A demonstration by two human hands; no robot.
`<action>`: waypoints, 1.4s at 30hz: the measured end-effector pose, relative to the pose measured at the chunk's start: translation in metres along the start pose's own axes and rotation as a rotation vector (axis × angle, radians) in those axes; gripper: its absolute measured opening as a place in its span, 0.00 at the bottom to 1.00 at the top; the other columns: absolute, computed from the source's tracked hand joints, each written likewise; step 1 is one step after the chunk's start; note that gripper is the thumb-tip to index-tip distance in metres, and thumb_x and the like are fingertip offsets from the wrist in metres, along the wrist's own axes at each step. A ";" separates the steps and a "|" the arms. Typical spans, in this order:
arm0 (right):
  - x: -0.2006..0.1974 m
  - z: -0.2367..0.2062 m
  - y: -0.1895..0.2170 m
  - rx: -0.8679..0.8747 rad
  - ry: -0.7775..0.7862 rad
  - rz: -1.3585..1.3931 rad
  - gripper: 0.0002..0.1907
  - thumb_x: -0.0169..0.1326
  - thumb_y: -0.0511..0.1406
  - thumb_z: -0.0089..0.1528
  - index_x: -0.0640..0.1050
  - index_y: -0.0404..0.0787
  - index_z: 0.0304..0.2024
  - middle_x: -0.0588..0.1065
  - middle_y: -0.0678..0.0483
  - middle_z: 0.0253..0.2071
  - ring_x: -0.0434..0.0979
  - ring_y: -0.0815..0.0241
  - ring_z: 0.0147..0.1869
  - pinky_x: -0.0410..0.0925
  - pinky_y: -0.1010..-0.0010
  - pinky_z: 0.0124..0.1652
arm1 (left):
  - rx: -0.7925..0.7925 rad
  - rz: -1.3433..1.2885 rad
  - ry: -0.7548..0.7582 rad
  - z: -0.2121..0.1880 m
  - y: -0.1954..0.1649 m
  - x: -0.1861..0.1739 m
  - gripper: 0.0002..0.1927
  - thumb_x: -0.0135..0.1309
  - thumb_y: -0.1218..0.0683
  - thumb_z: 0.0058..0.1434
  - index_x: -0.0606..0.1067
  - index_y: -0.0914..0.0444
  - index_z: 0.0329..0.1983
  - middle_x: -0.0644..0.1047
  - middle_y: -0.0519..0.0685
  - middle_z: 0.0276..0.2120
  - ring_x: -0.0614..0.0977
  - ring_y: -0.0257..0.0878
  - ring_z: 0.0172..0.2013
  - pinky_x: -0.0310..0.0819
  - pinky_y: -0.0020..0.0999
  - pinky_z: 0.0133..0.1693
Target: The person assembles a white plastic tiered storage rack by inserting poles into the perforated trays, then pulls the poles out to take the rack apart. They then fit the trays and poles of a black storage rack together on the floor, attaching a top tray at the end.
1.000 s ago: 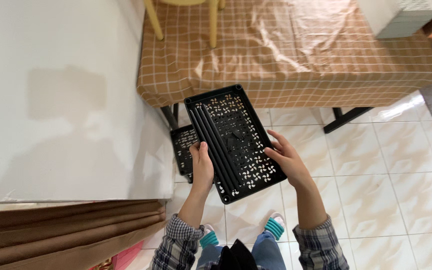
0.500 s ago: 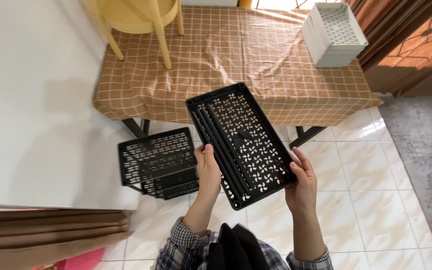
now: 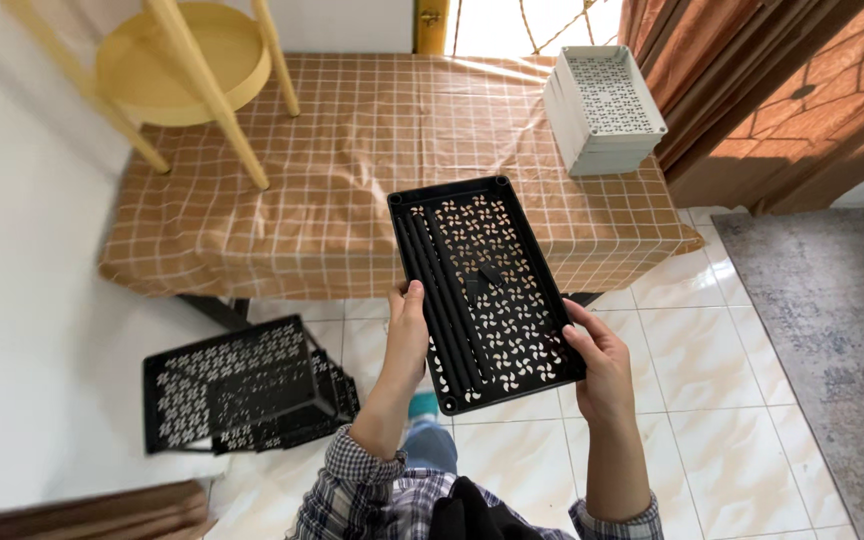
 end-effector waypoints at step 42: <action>0.012 0.353 -0.149 -0.143 -0.181 -0.728 0.27 0.45 0.24 0.65 0.70 0.38 0.68 0.76 0.47 0.63 0.78 0.56 0.63 0.68 0.69 0.59 | 0.350 1.138 0.091 0.356 0.086 0.076 0.20 0.49 0.54 0.67 0.73 0.69 0.59 0.73 0.57 0.46 0.74 0.53 0.49 0.71 0.48 0.53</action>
Point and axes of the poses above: each hand's wrist, its own z-axis towards the middle knuckle, its own x-axis out of the palm, y = z × x, the point moved 3 cm from there along z, towards the middle knuckle
